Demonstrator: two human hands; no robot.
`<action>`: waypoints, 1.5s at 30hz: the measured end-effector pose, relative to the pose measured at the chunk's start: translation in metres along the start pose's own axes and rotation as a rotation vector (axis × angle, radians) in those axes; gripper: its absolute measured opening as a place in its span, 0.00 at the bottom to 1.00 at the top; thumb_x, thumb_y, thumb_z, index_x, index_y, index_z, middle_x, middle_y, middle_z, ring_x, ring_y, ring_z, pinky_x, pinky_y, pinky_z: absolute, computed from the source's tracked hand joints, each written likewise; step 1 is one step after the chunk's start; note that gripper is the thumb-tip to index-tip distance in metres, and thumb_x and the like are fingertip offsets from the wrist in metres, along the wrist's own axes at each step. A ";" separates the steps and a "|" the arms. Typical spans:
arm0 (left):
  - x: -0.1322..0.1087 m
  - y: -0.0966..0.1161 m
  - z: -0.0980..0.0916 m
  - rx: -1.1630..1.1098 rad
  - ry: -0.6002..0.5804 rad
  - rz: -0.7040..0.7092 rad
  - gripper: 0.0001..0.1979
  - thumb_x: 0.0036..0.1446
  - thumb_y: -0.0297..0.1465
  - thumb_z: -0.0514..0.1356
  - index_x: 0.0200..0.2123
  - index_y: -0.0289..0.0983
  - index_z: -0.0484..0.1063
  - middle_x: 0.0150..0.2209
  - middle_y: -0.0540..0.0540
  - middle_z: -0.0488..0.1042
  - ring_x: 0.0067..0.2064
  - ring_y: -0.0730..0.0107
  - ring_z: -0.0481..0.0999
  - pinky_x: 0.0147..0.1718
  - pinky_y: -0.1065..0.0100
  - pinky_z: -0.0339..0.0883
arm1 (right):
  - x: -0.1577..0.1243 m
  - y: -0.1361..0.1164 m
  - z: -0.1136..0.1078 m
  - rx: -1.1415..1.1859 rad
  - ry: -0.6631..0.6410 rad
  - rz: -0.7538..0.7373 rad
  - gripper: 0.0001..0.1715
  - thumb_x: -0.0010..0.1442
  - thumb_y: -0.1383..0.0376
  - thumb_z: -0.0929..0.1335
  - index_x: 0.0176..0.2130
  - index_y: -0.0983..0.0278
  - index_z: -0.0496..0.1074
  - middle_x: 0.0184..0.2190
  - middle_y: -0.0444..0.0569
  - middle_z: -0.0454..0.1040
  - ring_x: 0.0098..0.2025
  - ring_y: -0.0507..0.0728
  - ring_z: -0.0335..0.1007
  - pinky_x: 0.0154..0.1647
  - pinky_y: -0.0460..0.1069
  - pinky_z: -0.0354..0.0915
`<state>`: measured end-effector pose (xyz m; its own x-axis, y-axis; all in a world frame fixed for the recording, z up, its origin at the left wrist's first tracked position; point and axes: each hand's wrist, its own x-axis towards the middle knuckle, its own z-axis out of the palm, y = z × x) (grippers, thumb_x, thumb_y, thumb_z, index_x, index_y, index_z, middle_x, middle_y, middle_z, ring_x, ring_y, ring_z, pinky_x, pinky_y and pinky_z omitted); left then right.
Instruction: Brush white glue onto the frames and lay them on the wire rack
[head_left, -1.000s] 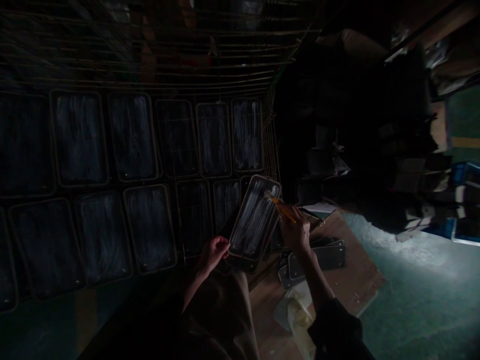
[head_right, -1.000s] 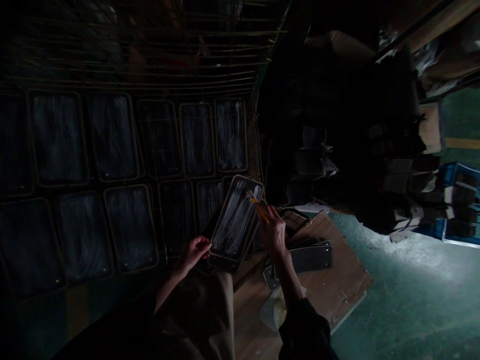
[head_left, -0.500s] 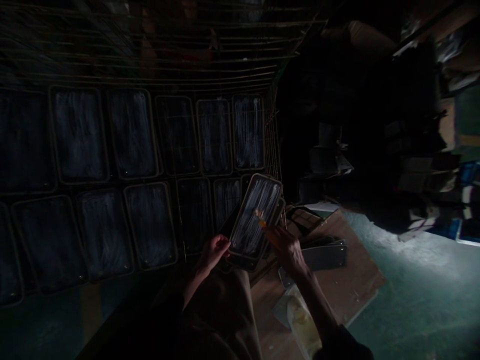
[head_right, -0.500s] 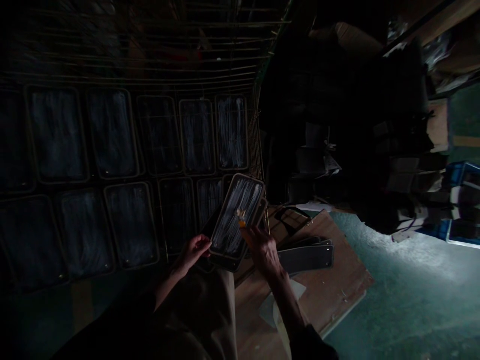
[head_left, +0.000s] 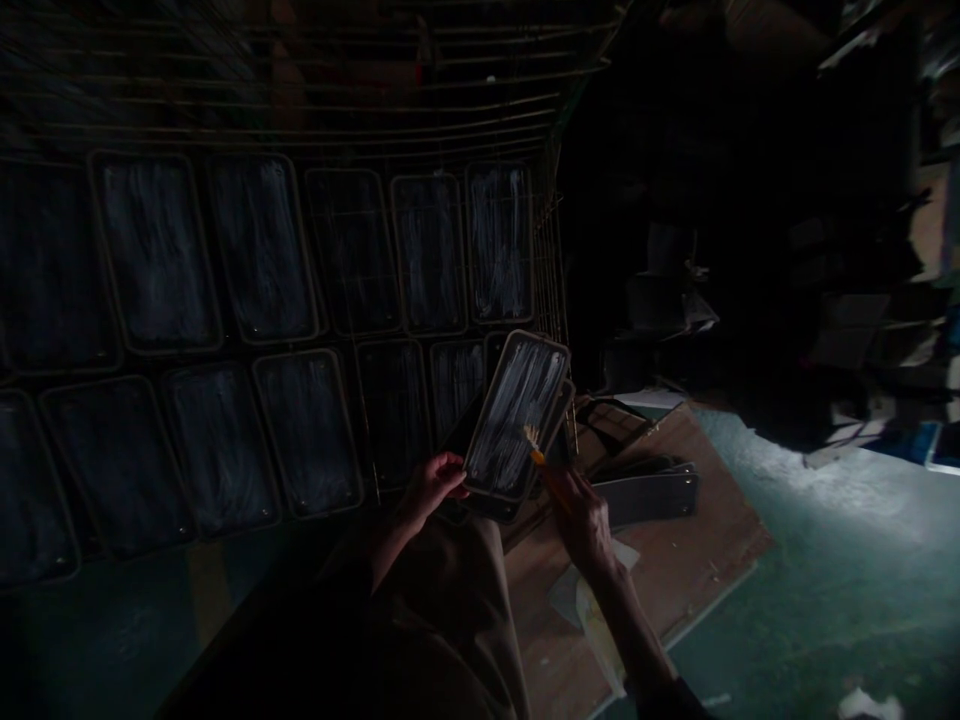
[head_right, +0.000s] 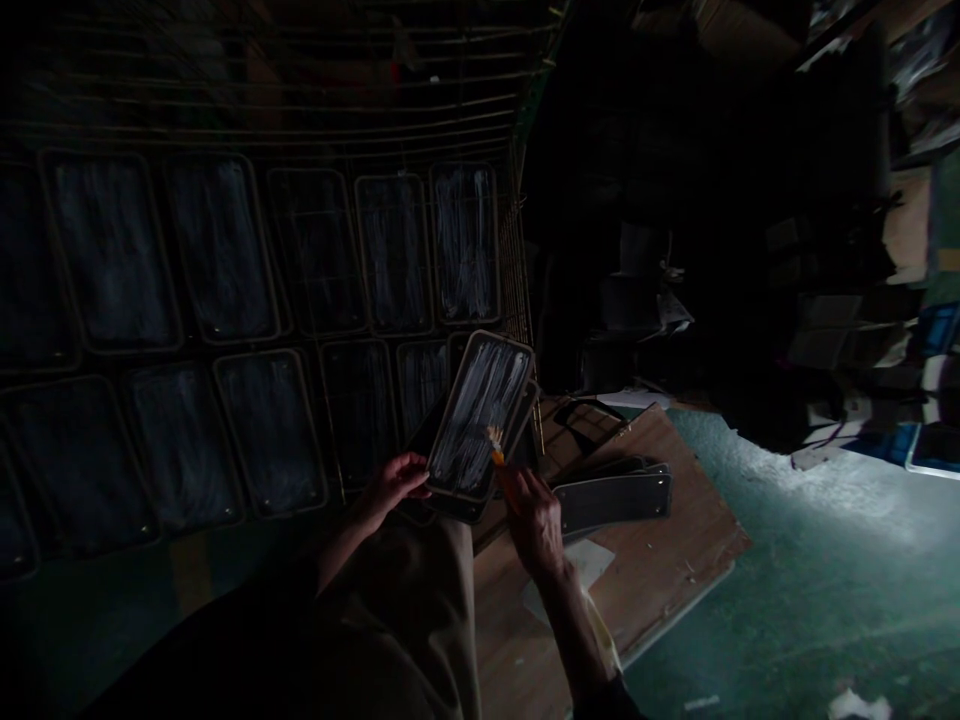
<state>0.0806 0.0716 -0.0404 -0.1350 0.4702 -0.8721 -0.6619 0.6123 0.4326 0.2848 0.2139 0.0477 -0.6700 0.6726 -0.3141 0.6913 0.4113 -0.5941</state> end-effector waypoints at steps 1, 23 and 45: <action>-0.001 0.001 0.000 -0.003 0.000 -0.010 0.18 0.40 0.36 0.70 0.34 0.33 0.71 0.27 0.52 0.72 0.27 0.74 0.74 0.30 0.65 0.77 | -0.010 -0.003 0.005 -0.001 -0.013 0.018 0.16 0.63 0.72 0.60 0.47 0.61 0.70 0.37 0.50 0.73 0.38 0.56 0.70 0.37 0.48 0.65; -0.001 0.009 -0.001 0.027 -0.122 -0.013 0.25 0.39 0.36 0.69 0.42 0.35 0.69 0.29 0.51 0.73 0.26 0.70 0.76 0.27 0.65 0.75 | 0.026 -0.020 -0.005 0.264 0.334 0.103 0.12 0.64 0.67 0.63 0.47 0.58 0.72 0.40 0.49 0.74 0.41 0.55 0.73 0.40 0.48 0.69; -0.006 0.009 -0.014 0.065 -0.223 -0.055 0.35 0.45 0.40 0.67 0.56 0.35 0.63 0.40 0.43 0.74 0.29 0.68 0.76 0.31 0.62 0.73 | 0.133 -0.022 -0.028 -0.100 0.095 -0.211 0.28 0.59 0.79 0.60 0.53 0.58 0.69 0.44 0.50 0.74 0.41 0.56 0.70 0.43 0.50 0.66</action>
<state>0.0652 0.0650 -0.0347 0.0710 0.5594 -0.8259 -0.6135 0.6774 0.4060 0.1880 0.3110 0.0397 -0.7774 0.6181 -0.1168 0.5650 0.6045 -0.5615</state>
